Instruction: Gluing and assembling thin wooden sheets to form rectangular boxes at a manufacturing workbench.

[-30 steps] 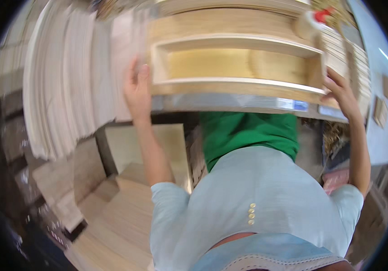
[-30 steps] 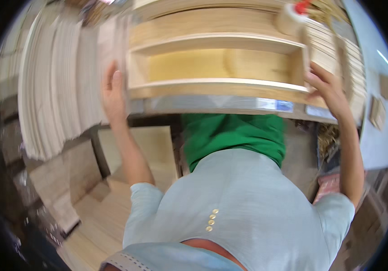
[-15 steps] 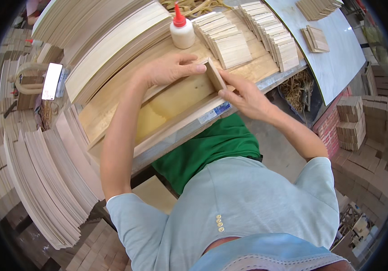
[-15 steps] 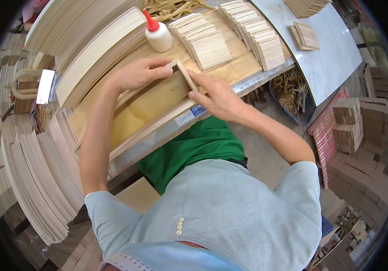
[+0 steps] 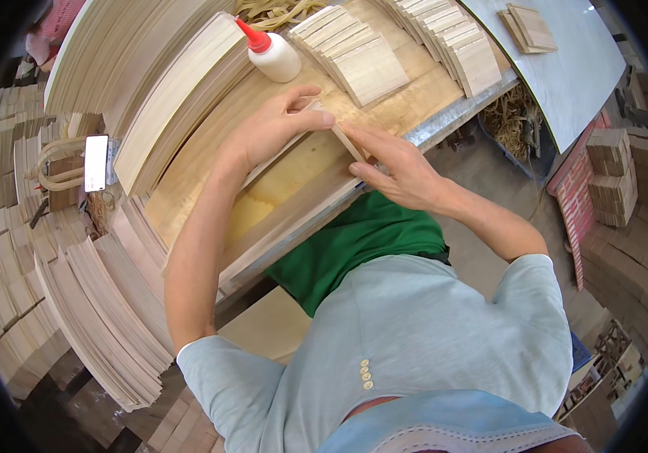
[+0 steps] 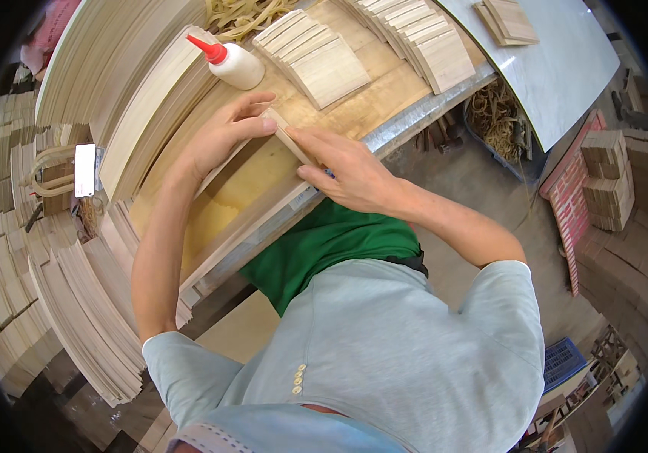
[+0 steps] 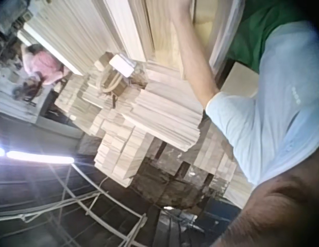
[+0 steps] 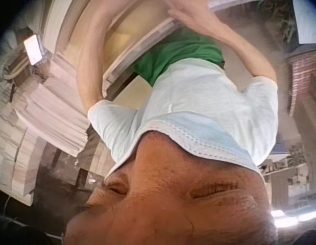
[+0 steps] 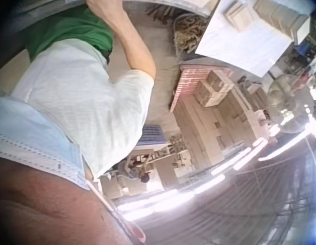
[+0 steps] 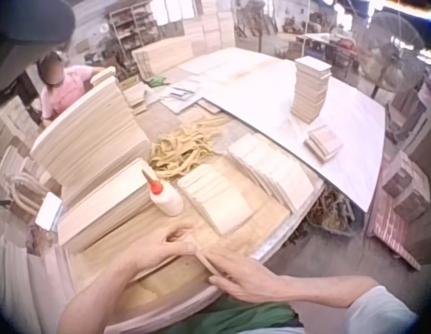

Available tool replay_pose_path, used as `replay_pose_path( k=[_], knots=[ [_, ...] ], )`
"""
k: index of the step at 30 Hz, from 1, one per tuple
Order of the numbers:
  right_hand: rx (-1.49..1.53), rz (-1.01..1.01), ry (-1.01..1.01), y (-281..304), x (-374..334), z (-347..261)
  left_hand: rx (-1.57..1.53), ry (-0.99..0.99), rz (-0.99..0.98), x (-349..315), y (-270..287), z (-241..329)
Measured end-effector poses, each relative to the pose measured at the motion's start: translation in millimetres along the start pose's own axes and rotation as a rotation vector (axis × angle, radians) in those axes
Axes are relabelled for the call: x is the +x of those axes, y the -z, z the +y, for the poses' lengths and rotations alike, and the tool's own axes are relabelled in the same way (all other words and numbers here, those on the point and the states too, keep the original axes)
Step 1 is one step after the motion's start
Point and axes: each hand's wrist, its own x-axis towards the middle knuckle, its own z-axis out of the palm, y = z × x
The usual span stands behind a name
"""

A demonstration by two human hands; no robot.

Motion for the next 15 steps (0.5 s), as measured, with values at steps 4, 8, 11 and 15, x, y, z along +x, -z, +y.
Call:
replay_pose_path(
  k=[4,8,11,15],
  knots=[
    [0.025,0.011,0.016,-0.8,-2.4,1.3,-0.013,-0.017,0.003,-2.4,-4.3,4.6],
    [0.027,0.048,0.032,-1.6,-1.1,-0.1,-0.022,-0.029,0.0,-1.6,-3.9,5.0],
    [0.019,0.053,0.045,-1.5,-1.7,0.8,-0.025,-0.04,-0.013,0.4,-3.9,2.9],
    [0.033,0.007,-0.002,0.4,-1.6,2.6,-0.038,-0.038,-0.019,3.7,-3.0,0.6]
  ],
)
